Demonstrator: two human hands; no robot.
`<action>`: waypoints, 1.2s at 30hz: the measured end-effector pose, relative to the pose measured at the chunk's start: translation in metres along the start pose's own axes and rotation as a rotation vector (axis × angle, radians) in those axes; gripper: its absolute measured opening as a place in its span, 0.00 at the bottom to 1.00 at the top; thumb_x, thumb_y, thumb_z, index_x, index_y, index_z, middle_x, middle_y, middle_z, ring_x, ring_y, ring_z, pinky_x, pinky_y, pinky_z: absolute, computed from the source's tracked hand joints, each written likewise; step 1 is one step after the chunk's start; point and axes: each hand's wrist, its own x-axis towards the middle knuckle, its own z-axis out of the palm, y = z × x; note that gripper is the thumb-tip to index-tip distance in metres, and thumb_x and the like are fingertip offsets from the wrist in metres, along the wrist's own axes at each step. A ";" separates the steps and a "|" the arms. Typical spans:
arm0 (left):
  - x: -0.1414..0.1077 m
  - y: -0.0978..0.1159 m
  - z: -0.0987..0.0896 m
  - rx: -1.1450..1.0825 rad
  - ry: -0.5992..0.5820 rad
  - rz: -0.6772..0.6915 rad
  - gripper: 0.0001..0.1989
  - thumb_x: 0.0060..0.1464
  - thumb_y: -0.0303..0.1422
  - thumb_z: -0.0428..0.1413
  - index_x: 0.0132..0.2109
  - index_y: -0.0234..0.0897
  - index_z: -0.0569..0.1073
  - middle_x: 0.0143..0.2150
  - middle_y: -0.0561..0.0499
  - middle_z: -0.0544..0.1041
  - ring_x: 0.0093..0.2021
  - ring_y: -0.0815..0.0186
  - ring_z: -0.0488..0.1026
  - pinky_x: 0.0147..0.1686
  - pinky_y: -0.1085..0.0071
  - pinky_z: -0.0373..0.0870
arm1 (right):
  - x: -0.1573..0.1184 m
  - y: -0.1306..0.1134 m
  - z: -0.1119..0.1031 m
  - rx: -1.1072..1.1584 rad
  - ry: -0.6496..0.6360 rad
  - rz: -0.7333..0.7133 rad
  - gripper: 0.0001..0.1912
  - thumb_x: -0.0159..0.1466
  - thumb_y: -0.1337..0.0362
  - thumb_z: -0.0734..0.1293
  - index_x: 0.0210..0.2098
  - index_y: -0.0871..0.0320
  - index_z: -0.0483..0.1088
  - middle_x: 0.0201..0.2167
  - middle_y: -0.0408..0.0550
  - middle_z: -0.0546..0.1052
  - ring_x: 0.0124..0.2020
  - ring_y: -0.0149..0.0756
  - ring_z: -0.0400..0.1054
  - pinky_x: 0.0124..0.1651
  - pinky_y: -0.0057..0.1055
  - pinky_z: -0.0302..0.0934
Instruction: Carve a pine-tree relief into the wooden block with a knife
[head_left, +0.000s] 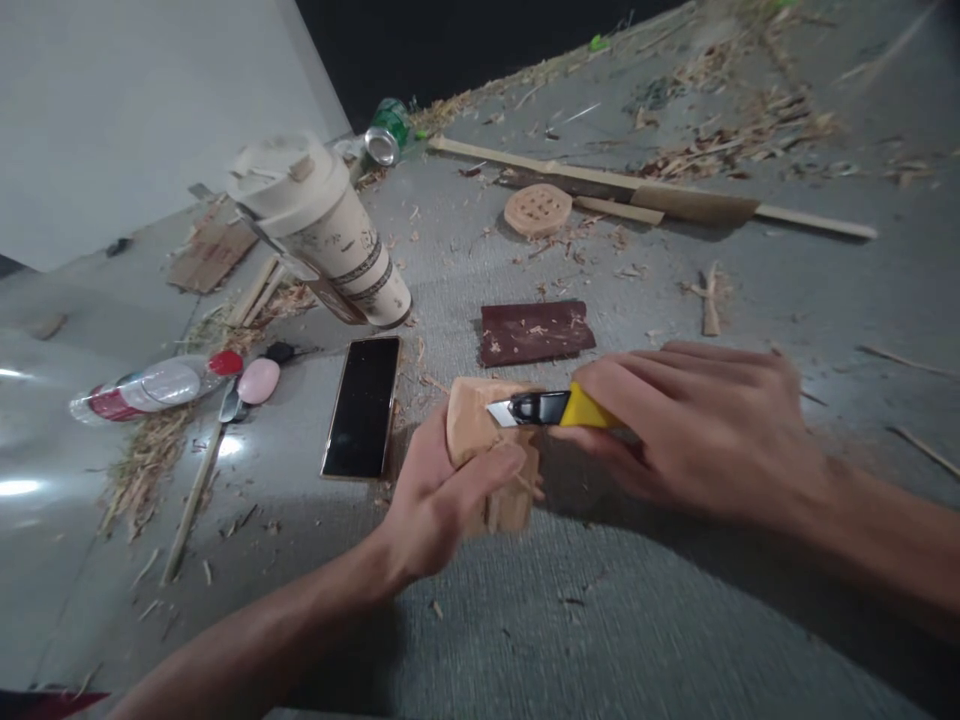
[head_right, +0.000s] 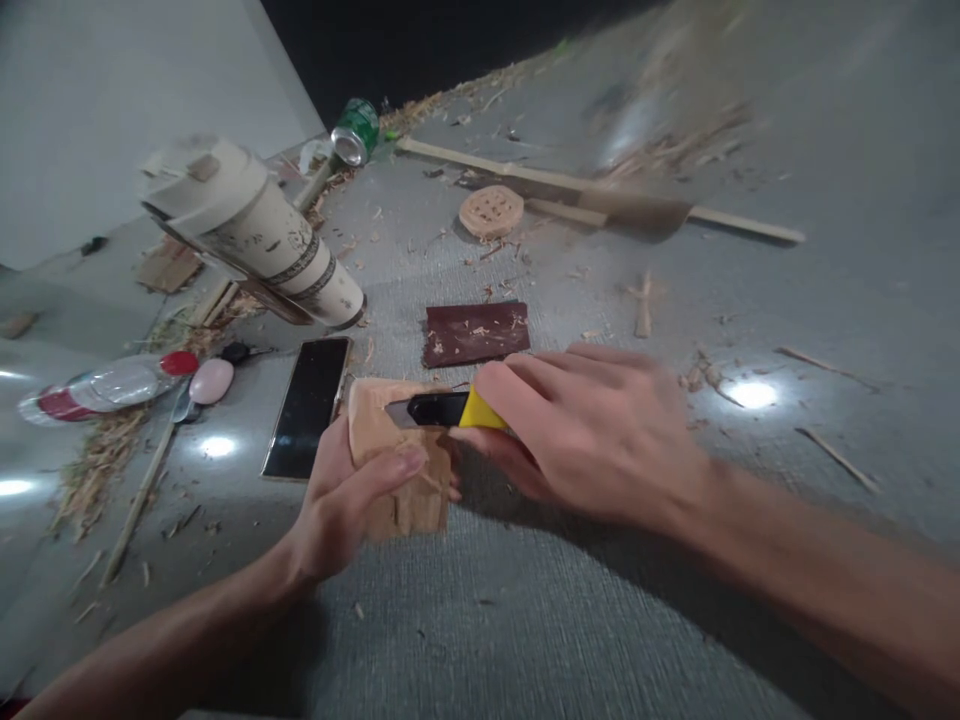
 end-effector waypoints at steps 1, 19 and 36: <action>0.000 0.000 -0.001 0.089 0.047 0.069 0.23 0.61 0.39 0.71 0.60 0.37 0.81 0.42 0.48 0.84 0.37 0.62 0.81 0.38 0.67 0.83 | 0.000 0.000 0.000 -0.002 -0.002 0.002 0.24 0.84 0.49 0.60 0.34 0.55 0.72 0.25 0.43 0.77 0.24 0.34 0.70 0.30 0.37 0.54; -0.015 0.001 0.001 0.463 -0.120 0.160 0.12 0.64 0.39 0.67 0.48 0.37 0.77 0.34 0.51 0.77 0.29 0.66 0.70 0.29 0.67 0.70 | 0.007 0.039 -0.015 0.078 0.008 0.471 0.24 0.81 0.51 0.64 0.30 0.48 0.55 0.20 0.35 0.57 0.21 0.31 0.47 0.27 0.39 0.42; 0.005 -0.001 -0.001 0.034 -0.075 -0.055 0.19 0.60 0.39 0.72 0.53 0.36 0.78 0.39 0.47 0.83 0.36 0.61 0.81 0.38 0.66 0.82 | -0.008 0.019 0.009 0.256 -0.175 -0.017 0.24 0.84 0.46 0.58 0.38 0.53 0.72 0.24 0.42 0.71 0.25 0.36 0.62 0.32 0.38 0.49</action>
